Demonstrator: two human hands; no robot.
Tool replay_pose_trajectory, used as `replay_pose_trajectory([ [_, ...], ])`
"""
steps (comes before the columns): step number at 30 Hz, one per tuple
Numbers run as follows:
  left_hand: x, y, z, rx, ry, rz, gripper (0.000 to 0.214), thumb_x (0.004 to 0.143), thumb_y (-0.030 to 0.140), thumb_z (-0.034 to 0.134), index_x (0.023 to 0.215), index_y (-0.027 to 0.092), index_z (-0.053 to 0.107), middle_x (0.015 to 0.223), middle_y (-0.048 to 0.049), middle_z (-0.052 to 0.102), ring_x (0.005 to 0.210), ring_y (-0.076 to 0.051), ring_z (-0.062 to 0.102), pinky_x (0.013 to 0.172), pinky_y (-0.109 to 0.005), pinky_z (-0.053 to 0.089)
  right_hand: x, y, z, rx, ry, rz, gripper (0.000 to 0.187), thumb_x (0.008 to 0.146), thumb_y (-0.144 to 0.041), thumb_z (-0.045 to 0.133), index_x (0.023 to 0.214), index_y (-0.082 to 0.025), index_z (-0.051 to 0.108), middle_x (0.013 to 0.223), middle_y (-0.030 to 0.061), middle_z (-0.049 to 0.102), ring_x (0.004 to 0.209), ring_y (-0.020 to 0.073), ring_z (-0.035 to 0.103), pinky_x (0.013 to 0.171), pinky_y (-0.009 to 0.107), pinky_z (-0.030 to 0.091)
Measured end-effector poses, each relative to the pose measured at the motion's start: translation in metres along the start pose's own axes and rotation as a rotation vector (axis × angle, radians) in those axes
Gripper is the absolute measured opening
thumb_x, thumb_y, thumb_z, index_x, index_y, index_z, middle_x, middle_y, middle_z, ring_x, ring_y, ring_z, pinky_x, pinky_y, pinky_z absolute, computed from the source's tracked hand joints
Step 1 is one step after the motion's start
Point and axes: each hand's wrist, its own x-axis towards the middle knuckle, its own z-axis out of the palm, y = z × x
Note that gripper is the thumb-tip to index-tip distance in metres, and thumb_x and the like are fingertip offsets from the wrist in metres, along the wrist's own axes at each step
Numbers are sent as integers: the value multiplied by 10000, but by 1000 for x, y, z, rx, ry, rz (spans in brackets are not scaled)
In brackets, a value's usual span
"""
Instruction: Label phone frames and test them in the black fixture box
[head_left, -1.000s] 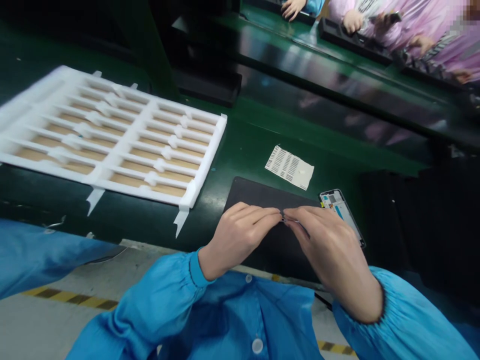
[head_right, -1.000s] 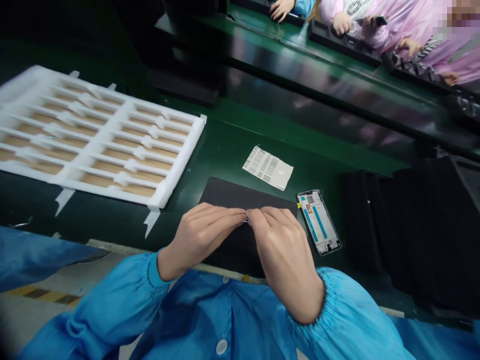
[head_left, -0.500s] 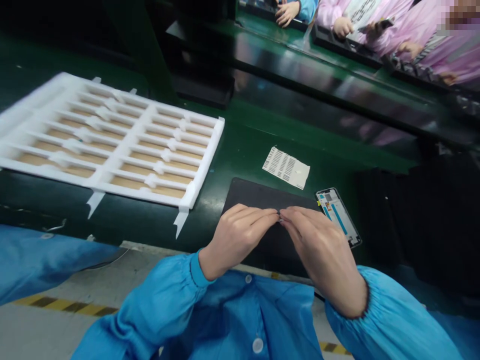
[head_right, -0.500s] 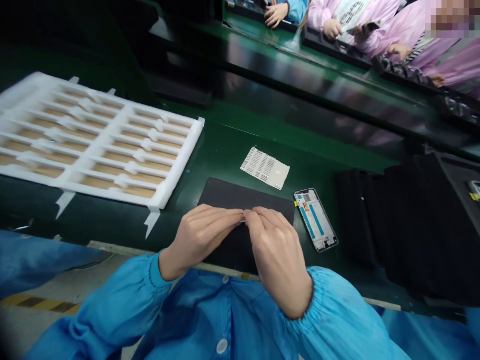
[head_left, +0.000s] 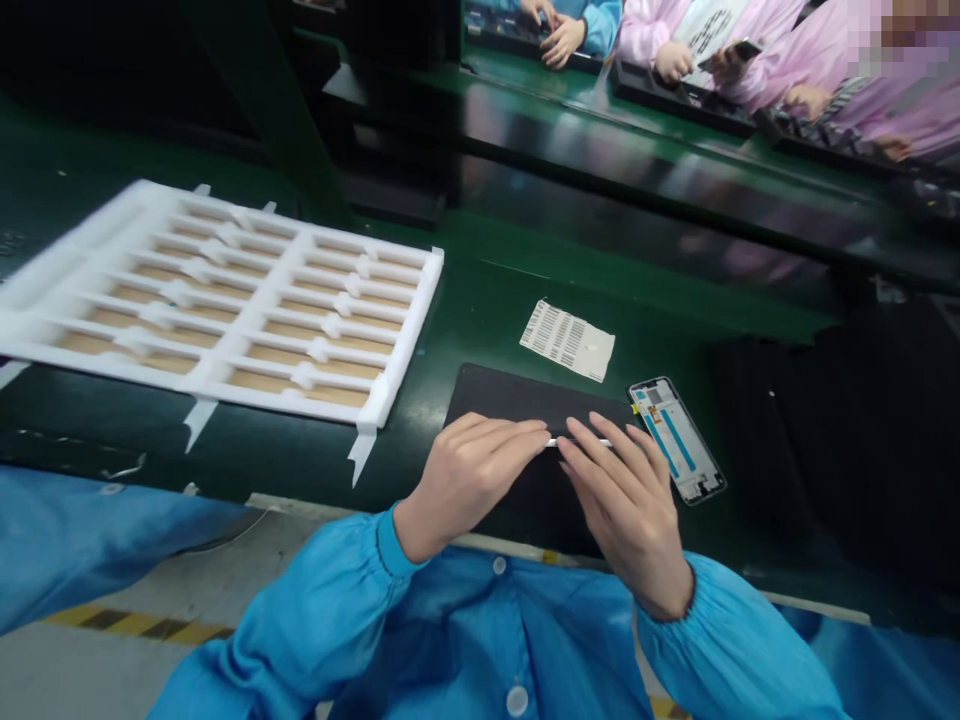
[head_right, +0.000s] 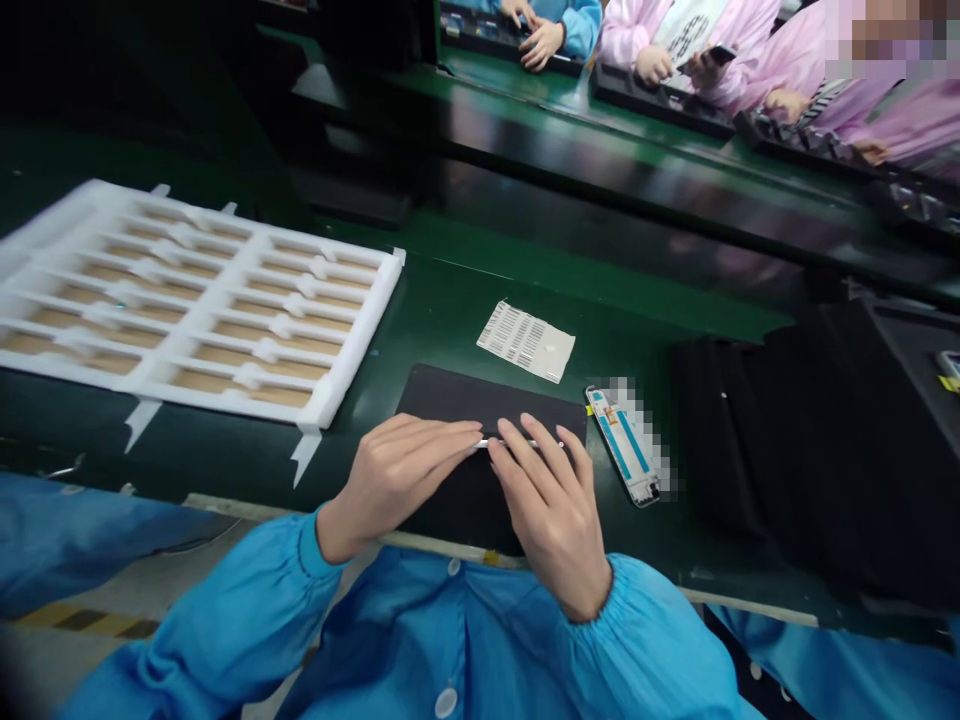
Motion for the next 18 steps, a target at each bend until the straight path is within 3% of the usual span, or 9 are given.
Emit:
replay_pose_trajectory([
  [7, -2, 0, 1, 15, -13, -4, 183, 921, 88, 598, 1068, 176, 663, 1069, -22, 758, 931, -162, 727, 775, -279, 494, -7, -1, 8, -122, -1, -102, 376, 897, -39, 596, 1262, -127, 592, 1352, 81, 602, 1327, 305, 489, 1150, 537, 283],
  [12, 1, 1, -2, 58, -149, -12, 204, 963, 113, 530, 1129, 152, 642, 1069, -54, 746, 929, -191, 706, 782, -319, 488, 8, 4, -3, 143, 154, 151, 327, 908, -154, 630, 1232, -180, 605, 1307, 93, 634, 1282, 287, 532, 1118, 546, 368],
  [15, 7, 2, -21, 50, -258, -43, 233, 986, 123, 475, 1137, 158, 650, 1026, -59, 744, 922, -200, 686, 780, -331, 485, 9, 7, -18, 301, 408, 329, 326, 883, -156, 644, 1210, -166, 633, 1253, 113, 649, 1236, 313, 566, 1058, 574, 437],
  [18, 12, -4, -66, -25, -349, -145, 207, 983, 172, 506, 1085, 195, 685, 1005, -43, 742, 947, -190, 672, 829, -316, 489, -9, 11, -25, 354, 583, 493, 257, 861, -199, 676, 1113, -149, 694, 1177, 127, 677, 1124, 345, 629, 985, 582, 482],
])
